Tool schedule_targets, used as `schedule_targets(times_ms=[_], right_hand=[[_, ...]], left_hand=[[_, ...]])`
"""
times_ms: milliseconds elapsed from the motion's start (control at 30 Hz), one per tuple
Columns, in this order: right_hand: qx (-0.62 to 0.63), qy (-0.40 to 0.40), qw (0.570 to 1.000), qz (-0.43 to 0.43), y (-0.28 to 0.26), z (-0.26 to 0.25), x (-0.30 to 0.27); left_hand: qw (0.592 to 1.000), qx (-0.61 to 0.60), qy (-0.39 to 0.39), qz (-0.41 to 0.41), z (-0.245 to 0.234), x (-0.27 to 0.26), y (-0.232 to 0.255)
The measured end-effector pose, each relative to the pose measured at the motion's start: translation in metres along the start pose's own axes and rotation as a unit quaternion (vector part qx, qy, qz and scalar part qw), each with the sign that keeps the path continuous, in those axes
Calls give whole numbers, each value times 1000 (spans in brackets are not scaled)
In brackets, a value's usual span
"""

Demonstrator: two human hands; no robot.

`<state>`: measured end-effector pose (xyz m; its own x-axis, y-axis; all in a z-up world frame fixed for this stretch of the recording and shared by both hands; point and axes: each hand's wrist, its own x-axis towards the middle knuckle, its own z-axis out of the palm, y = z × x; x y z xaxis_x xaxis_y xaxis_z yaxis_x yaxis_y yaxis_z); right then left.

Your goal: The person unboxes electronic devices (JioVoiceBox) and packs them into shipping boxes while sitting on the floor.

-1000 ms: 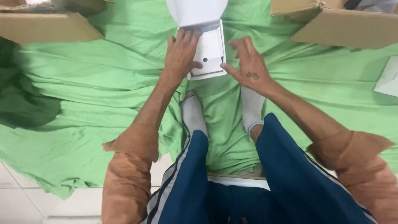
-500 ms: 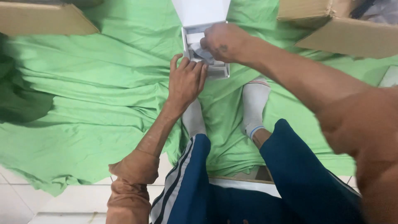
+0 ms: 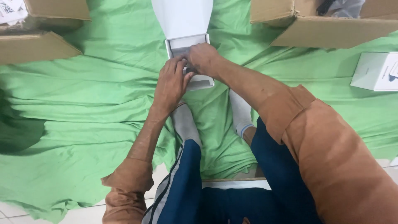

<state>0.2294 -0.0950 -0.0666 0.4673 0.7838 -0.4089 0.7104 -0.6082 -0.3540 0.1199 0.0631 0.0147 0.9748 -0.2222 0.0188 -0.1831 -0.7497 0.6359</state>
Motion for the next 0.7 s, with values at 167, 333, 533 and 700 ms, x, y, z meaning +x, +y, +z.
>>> schedule_targets(times_ms=[167,333,533,700], right_hand=[[43,-42,998,11,-6,-16,-9],[116,-39,992,35,-10,-48,-13],[109,96,989,28,1,-152,-111],[207,59,962,169,15,-150,-216]], left_hand=[[1000,-8,24,8,0,-4,-2],[999,-13,38,-18,10,-13,-15],[995,93,42,13,13,12,-21],[972,230,17,37,44,32,-30]])
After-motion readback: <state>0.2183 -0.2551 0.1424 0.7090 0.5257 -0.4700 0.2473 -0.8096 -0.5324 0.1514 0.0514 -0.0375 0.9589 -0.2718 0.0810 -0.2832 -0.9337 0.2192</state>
